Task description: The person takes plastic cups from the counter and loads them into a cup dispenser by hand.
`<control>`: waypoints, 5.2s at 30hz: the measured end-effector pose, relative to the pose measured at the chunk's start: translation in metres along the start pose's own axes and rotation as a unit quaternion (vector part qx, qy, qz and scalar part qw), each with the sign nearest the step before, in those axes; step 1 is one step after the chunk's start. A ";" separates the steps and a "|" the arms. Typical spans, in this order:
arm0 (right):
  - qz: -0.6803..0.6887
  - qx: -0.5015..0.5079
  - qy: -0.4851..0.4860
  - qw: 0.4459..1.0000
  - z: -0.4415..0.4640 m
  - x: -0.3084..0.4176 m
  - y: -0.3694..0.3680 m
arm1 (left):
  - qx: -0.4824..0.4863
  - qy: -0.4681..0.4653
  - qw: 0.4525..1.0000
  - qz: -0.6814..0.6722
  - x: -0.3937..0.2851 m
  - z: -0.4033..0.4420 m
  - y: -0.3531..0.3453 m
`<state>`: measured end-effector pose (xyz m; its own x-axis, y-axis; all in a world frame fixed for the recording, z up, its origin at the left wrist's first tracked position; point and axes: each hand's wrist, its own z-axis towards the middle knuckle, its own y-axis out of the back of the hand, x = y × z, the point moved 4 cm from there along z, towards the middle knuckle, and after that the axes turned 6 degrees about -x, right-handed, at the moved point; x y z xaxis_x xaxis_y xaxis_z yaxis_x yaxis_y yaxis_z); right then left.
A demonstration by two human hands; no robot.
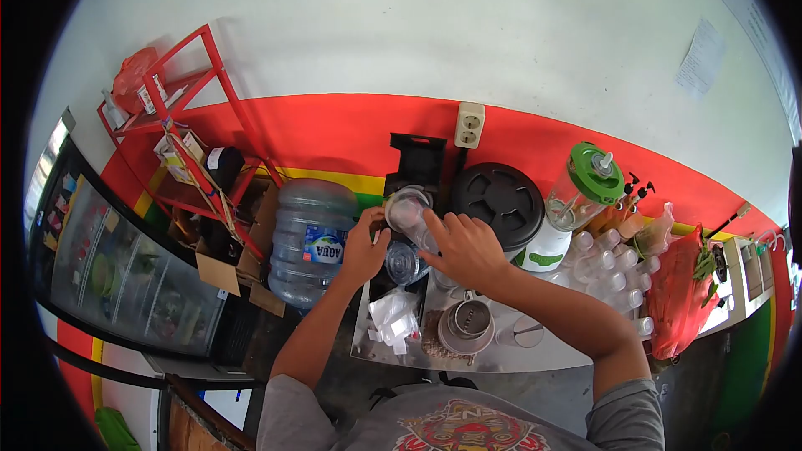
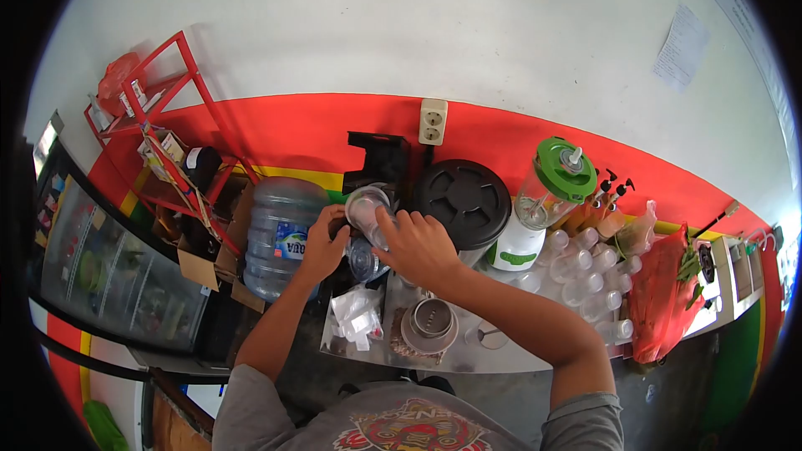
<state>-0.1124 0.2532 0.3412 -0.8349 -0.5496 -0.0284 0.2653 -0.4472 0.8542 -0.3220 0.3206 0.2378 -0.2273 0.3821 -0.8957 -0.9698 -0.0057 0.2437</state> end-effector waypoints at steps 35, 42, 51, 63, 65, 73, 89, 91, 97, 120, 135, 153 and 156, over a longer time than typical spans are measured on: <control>0.185 -0.044 -0.257 0.948 0.011 -0.004 -0.075 | -0.100 0.004 0.992 0.081 -0.003 -0.022 -0.036; 0.204 -0.056 -0.282 0.936 0.016 -0.007 -0.078 | -0.123 0.002 0.984 0.131 -0.006 -0.017 -0.034; 0.199 -0.098 -0.317 0.922 0.014 -0.004 -0.081 | -0.134 -0.028 0.982 0.133 -0.010 -0.017 -0.033; 0.272 -0.121 -0.301 0.906 -0.025 -0.011 -0.056 | -0.152 0.012 0.988 0.034 0.007 -0.024 -0.027; 0.282 -0.131 -0.302 0.901 -0.047 -0.015 -0.029 | -0.219 0.042 0.975 -0.007 -0.020 -0.036 -0.013; 0.372 -0.180 -0.458 0.787 -0.187 -0.082 0.029 | -0.260 -0.013 0.962 -0.079 -0.117 -0.080 -0.031; 0.285 -0.172 -0.641 0.691 -0.460 -0.189 0.100 | 0.202 0.038 0.970 -0.128 -0.228 -0.137 -0.312; 0.261 -0.191 -0.648 0.689 -0.487 -0.206 0.113 | 0.251 0.062 0.958 -0.121 -0.224 -0.148 -0.346; -0.063 -0.204 -0.603 0.768 -0.555 -0.243 0.150 | 0.324 0.142 0.928 -0.116 -0.193 -0.187 -0.433; 0.530 -0.210 -0.599 0.562 -0.574 -0.253 0.137 | 0.286 0.222 0.926 -0.107 -0.154 -0.244 -0.483; 0.637 -0.243 -0.510 0.524 -0.514 -0.236 0.143 | 0.197 0.090 0.973 -0.084 -0.229 -0.223 -0.440; 0.623 -0.249 -0.498 0.549 -0.497 -0.220 0.129 | 0.123 0.118 0.982 -0.079 -0.220 -0.222 -0.431; 0.588 -0.270 -0.543 0.535 -0.511 -0.230 0.120 | 0.065 0.086 0.993 -0.047 -0.205 -0.220 -0.422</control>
<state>0.3584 -0.0346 0.1852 0.3527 -0.0730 0.9329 0.7710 -0.5422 -0.3339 0.1146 0.0414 0.2365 -0.1579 0.2117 -0.9645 -0.9707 0.1459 0.1909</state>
